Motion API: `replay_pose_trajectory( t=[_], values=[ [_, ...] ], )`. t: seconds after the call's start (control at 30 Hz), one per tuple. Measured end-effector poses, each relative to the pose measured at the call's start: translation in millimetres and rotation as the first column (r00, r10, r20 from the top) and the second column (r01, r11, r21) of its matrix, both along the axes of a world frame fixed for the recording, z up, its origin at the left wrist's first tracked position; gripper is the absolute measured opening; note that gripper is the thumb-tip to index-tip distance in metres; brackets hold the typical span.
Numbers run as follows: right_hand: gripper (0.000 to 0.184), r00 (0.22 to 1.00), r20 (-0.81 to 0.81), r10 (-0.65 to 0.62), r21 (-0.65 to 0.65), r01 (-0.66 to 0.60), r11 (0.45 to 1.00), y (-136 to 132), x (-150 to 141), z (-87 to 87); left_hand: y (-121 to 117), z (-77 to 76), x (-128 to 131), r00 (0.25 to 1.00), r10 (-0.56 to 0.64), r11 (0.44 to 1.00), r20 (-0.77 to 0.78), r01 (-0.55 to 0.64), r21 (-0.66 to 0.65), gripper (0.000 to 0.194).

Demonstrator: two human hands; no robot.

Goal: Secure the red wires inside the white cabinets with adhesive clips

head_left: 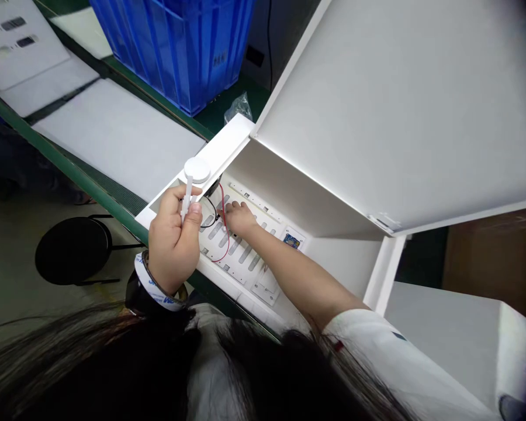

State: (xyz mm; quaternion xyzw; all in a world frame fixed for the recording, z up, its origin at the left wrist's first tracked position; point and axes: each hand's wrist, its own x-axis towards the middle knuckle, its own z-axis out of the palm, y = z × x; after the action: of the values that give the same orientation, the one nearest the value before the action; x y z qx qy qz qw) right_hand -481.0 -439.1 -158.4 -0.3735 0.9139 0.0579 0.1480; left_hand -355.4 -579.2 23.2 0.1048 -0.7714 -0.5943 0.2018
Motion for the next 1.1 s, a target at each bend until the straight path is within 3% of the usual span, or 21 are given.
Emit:
replay_pose_trajectory(
  t=[0.23, 0.4, 0.57, 0.73, 0.93, 1.1],
  values=[
    [0.036, 0.98, 0.003, 0.197, 0.089, -0.196, 0.977, 35, 17, 10.2, -3, -4.0, -2, 1.0, -0.011, 0.999, -0.004, 0.012, 0.031, 0.011],
    [0.042, 0.992, 0.021, 0.121, 0.06, -0.122, 0.991, 43, 9, 21.6, -3, 1.0, -1, 0.999, -0.036, 0.999, -0.028, 0.036, -0.012, 0.01],
    [0.056, 0.997, 0.063, 0.045, 0.054, -0.049, 0.997, 16, -5, 18.3, -3, 2.6, 1, 0.999, -0.033, 0.999, -0.002, 0.033, -0.032, 0.012],
    [0.053, 0.995, 0.104, 0.005, 0.11, -0.017, 0.994, -6, -8, 7.7, -5, 0.5, 1, 0.998, -0.061, 0.998, 0.032, 0.06, 0.026, 0.014],
    [0.047, 0.998, 0.039, 0.054, 0.118, -0.058, 0.991, 14, 10, 12.4, -6, 1.9, -1, 0.998, -0.063, 0.998, 0.005, 0.062, 0.032, 0.017],
    [0.043, 0.991, 0.134, 0.026, 0.182, -0.05, 0.982, 38, 12, 40.6, -10, 7.1, -3, 0.993, -0.116, 0.993, 0.006, 0.116, -0.036, 0.018]
  ],
)
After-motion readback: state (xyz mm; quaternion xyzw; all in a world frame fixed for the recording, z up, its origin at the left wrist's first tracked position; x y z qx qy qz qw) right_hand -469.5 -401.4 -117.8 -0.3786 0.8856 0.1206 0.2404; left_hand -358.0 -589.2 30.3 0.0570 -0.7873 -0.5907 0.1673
